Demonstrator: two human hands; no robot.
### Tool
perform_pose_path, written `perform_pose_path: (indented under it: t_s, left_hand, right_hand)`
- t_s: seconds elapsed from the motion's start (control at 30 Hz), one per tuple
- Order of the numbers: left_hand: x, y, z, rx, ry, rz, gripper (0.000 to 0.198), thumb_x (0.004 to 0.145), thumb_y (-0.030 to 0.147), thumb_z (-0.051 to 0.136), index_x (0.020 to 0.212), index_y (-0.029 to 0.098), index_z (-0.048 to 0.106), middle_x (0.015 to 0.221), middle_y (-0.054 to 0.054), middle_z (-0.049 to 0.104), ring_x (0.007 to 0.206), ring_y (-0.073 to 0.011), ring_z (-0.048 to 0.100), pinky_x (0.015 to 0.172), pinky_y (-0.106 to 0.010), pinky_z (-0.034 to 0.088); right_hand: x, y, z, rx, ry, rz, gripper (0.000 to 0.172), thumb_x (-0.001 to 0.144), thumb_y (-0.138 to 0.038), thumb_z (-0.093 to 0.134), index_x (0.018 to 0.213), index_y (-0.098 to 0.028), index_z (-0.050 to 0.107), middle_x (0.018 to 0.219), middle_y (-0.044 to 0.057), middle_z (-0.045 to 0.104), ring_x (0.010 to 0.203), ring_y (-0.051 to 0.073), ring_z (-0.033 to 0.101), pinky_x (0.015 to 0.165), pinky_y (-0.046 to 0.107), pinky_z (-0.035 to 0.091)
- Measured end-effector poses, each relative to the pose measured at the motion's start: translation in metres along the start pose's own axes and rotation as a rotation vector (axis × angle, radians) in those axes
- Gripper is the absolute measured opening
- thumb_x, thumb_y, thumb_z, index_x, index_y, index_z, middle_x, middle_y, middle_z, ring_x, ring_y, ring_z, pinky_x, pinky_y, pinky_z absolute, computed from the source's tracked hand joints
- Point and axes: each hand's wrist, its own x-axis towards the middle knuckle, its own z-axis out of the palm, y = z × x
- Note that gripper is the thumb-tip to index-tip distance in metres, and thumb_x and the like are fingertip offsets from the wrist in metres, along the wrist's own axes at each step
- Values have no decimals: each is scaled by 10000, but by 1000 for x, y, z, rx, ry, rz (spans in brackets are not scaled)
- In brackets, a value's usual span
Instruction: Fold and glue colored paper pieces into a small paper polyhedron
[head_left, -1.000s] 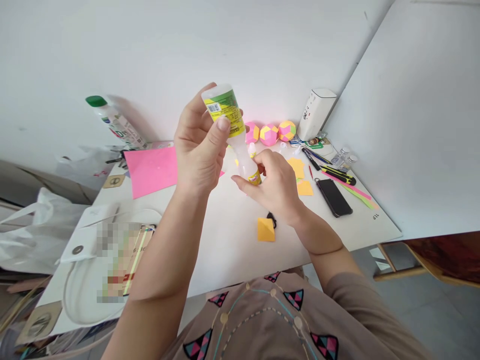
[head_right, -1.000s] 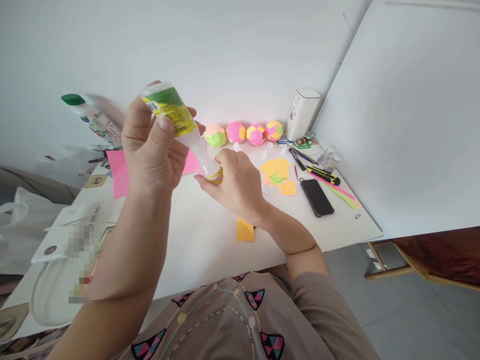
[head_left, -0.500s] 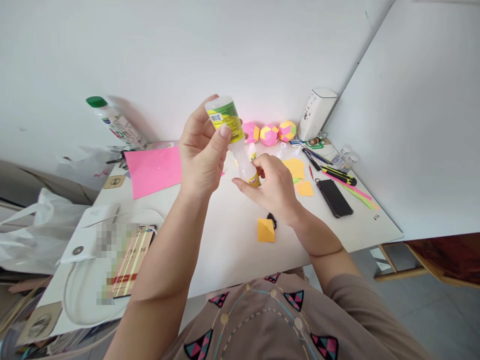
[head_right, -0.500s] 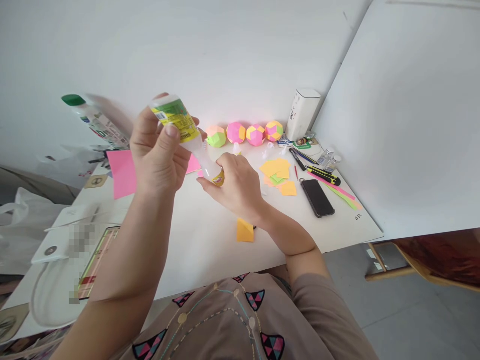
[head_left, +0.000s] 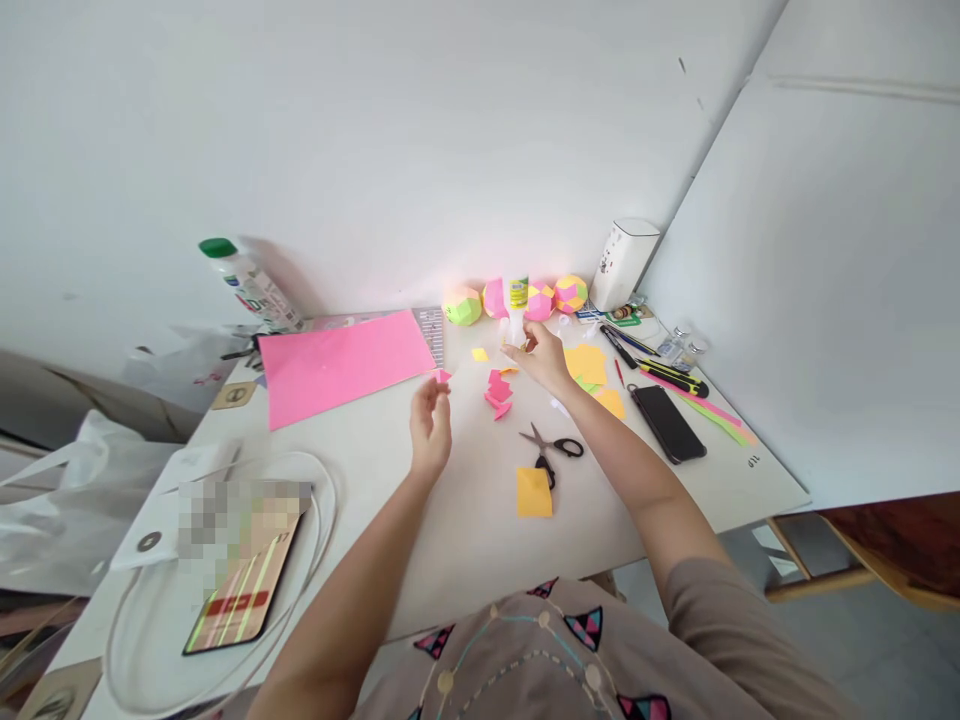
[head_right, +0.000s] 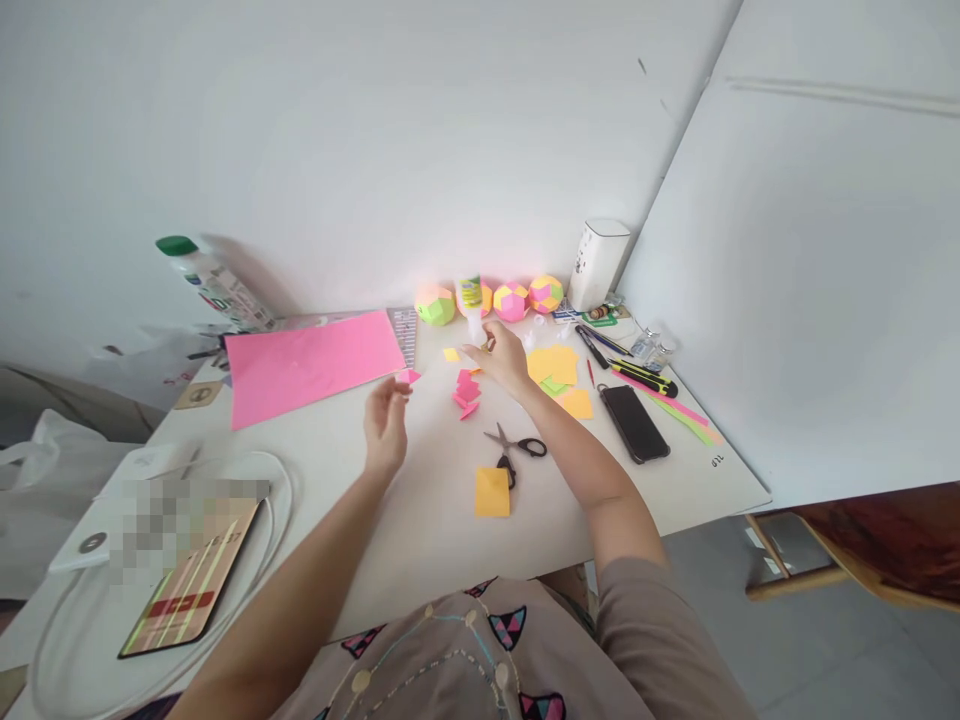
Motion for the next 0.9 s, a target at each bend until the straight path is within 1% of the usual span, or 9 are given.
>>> perform_pose_path:
  t_s: [0.07,0.1,0.17,0.27,0.4,0.6,0.73,0.8,0.9]
  left_hand:
    - [-9,-25,-4,106,-60,-112,382,829,428,586,1136,205,545,1103,-94,579,1052,-216,565,969,-417,427]
    - [-11,-33,-6,104,-65,-153,387,832,411,576,1159,209,527,1123,-97,568,1040,-211,566,949,-407,443]
    - [-9,-40,-7,118,-66,-210,407,850,392,542,1217,224,488,1156,-97,555,1001,-197,576,901,-387,473]
    - [-1,-41,-7,149,-56,-252,371,849,363,528,1185,209,504,1115,-90,574,1014,-200,573,918,-389,467]
    - [4,-40,-6,153,-80,-295,340,851,343,514,1161,204,514,1106,-87,586,1035,-202,575,935,-387,466]
    - [3,-38,-7,186,-91,-299,338,848,346,512,1149,193,524,1080,-88,600,1018,-203,591,946,-392,470]
    - [3,-36,-7,191,-89,-305,337,850,347,513,1147,187,528,1084,-94,606,1016,-206,594,950,-399,468]
    - [3,-36,-7,187,-89,-312,341,852,351,515,1150,185,527,1091,-99,607,1020,-208,595,951,-405,468]
    - [3,-35,-7,181,-94,-321,350,851,353,519,1155,181,524,1099,-104,610,1027,-211,597,955,-413,466]
  right_hand:
    - [17,28,13,-36,9,115,290,706,-404,672,876,-200,556,749,-31,572,658,129,507,631,252,405]
    - [24,39,18,-49,19,135,280,710,-399,663,875,-200,558,755,-28,575,660,131,508,630,252,403]
    - [33,54,26,-73,35,154,262,712,-388,652,862,-195,559,734,-26,568,647,136,502,621,255,394]
    - [40,67,32,-109,53,173,253,711,-370,646,868,-188,564,727,-22,569,644,140,499,613,255,378]
    - [44,77,34,-151,56,188,271,718,-365,645,897,-180,563,762,-12,582,671,138,503,610,245,364]
    - [45,86,31,-212,24,193,277,754,-365,636,930,-170,550,781,-8,586,673,130,500,611,240,365]
    - [46,85,31,-253,-16,197,343,768,-357,635,1030,-156,544,843,14,605,720,137,520,653,247,394]
    - [45,83,29,-271,-47,206,384,769,-324,638,1095,-150,533,896,30,616,756,140,539,682,248,414]
    - [41,76,18,-308,-99,225,440,751,-259,655,1153,-135,526,1020,82,615,830,156,571,719,259,438]
